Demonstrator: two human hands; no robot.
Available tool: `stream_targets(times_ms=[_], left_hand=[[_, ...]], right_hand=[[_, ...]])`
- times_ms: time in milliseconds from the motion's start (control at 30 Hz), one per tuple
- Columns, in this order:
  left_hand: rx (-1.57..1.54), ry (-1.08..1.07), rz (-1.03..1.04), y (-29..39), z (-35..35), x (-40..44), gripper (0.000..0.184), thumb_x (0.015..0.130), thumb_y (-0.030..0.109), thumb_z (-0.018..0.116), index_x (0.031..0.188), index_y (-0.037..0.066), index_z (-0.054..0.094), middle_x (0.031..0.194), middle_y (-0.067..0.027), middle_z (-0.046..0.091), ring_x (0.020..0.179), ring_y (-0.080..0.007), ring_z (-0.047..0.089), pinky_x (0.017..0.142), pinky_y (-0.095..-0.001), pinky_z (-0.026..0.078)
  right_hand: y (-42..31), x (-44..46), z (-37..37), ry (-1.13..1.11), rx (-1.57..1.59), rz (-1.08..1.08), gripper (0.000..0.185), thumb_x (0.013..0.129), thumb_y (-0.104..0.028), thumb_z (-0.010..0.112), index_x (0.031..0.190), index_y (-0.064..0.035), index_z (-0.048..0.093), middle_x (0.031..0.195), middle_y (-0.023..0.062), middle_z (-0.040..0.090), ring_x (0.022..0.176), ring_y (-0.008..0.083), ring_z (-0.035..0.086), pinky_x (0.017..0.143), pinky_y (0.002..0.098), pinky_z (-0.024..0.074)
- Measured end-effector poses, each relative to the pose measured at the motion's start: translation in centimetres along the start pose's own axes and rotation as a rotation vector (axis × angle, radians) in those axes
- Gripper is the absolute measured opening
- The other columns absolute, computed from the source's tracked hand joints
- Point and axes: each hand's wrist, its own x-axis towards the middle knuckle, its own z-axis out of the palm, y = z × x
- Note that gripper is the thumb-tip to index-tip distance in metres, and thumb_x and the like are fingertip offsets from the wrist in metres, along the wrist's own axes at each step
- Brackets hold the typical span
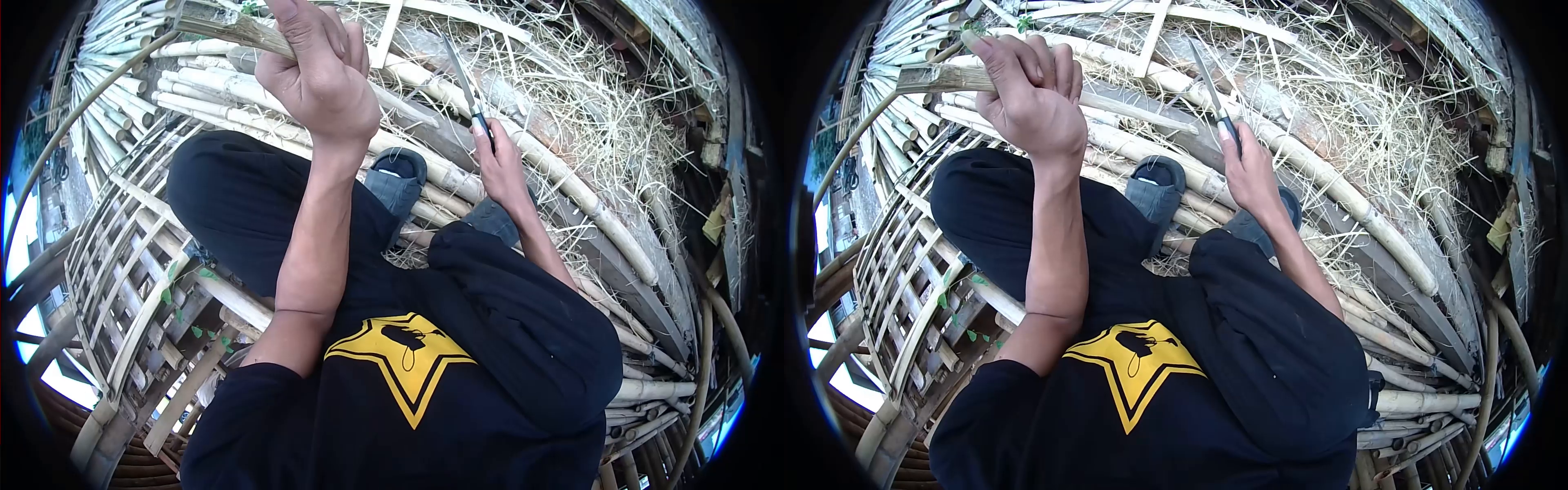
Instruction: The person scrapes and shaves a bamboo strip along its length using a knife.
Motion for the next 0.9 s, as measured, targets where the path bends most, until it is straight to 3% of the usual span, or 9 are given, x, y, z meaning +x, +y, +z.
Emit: stream_targets(times_ms=[267,300,333,400,567,633,733,867,900], left_hand=[[-0.168,-0.391,-0.104,-0.4,-1.8,0.2,0.052,0.1,0.047,0.031,0.064,0.011,0.032,0.049,0.0017,0.024,0.04,-0.0076,0.02,0.036,-0.0227,0.02],[-0.169,-0.39,-0.103,-0.4,-1.8,0.1,0.052,0.1,0.047,0.031,0.064,0.011,0.032,0.049,0.0017,0.024,0.04,-0.0076,0.02,0.036,-0.0227,0.02],[-0.204,-0.409,-0.138,-0.4,-1.9,0.0,0.052,0.1,0.048,0.03,0.064,0.011,0.032,0.049,0.0019,0.024,0.04,-0.0073,0.019,0.037,-0.0226,0.02],[-0.244,-0.427,-0.162,-0.6,-2.0,0.0,0.053,0.1,0.049,0.029,0.064,0.011,0.031,0.049,0.002,0.024,0.04,-0.0071,0.019,0.037,-0.0224,0.02],[-0.311,-0.63,-0.233,-0.4,-2.5,0.1,0.055,0.098,0.053,0.028,0.063,0.011,0.031,0.049,0.0024,0.023,0.041,-0.0069,0.019,0.039,-0.0224,0.023],[-0.303,-0.655,-0.222,-0.5,-2.2,0.4,0.055,0.098,0.054,0.029,0.063,0.011,0.031,0.049,0.0026,0.023,0.041,-0.0072,0.02,0.039,-0.0225,0.023],[-0.313,-0.655,-0.217,-0.4,-2.2,0.3,0.055,0.098,0.054,0.029,0.063,0.012,0.031,0.049,0.0029,0.023,0.041,-0.0074,0.019,0.039,-0.0224,0.024],[-0.328,-0.648,-0.228,-0.3,-2.0,0.1,0.055,0.098,0.054,0.029,0.063,0.012,0.03,0.049,0.0029,0.023,0.04,-0.0072,0.019,0.039,-0.0224,0.024],[-0.33,-0.654,-0.231,-0.3,-1.9,0.1,0.055,0.098,0.054,0.029,0.063,0.012,0.03,0.049,0.0029,0.023,0.04,-0.0071,0.018,0.039,-0.0224,0.024]], right_hand=[[-0.9,-1.4,1.0,0.189,0.15,-0.43,0.023,0.097,-0.017,0.048,0.109,0.0021,0.047,0.061,0.0143,0.051,0.05,0.0253,0.052,0.05,0.035,0.0392],[1.1,-1.4,2.2,0.185,0.132,-0.413,0.025,0.099,-0.02,0.046,0.108,0.0029,0.045,0.063,0.0054,0.051,0.052,0.0129,0.049,0.049,0.029,0.0378],[1.8,-1.8,2.8,0.146,0.053,-0.392,0.026,0.098,-0.022,0.046,0.108,0.0018,0.043,0.064,0.0134,0.054,0.053,0.0257,0.054,0.052,0.0353,0.0413],[4.5,-1.2,3.7,-0.204,-0.351,-0.108,0.026,0.097,-0.025,0.045,0.101,0.001,0.045,0.069,0.025,0.058,0.069,0.0476,0.059,0.064,0.0518,0.0443],[-0.1,-1.5,0.8,-0.09,-0.154,-0.064,0.026,0.097,-0.026,0.046,0.094,0.0,0.046,0.061,0.0228,0.054,0.057,0.0405,0.055,0.057,0.0477,0.0407],[-2.3,-1.1,0.1,0.073,-0.011,-0.239,0.023,0.098,-0.022,0.048,0.093,-0.0001,0.047,0.056,0.0173,0.048,0.047,0.0317,0.049,0.049,0.0402,0.0367],[-0.3,-1.5,1.7,0.208,0.123,-0.341,0.019,0.098,-0.018,0.046,0.096,0.0007,0.044,0.058,0.0187,0.051,0.05,0.038,0.052,0.048,0.0425,0.0369],[6.6,-1.0,4.9,-0.214,-0.306,0.059,0.032,0.097,-0.031,0.044,0.103,0.0003,0.044,0.071,0.0284,0.054,0.072,0.0472,0.056,0.07,0.0506,0.0415],[5.2,-1.2,4.0,-0.2,-0.238,0.068,0.033,0.097,-0.032,0.045,0.101,0.001,0.046,0.07,0.0269,0.054,0.069,0.0448,0.055,0.068,0.0487,0.0418]])
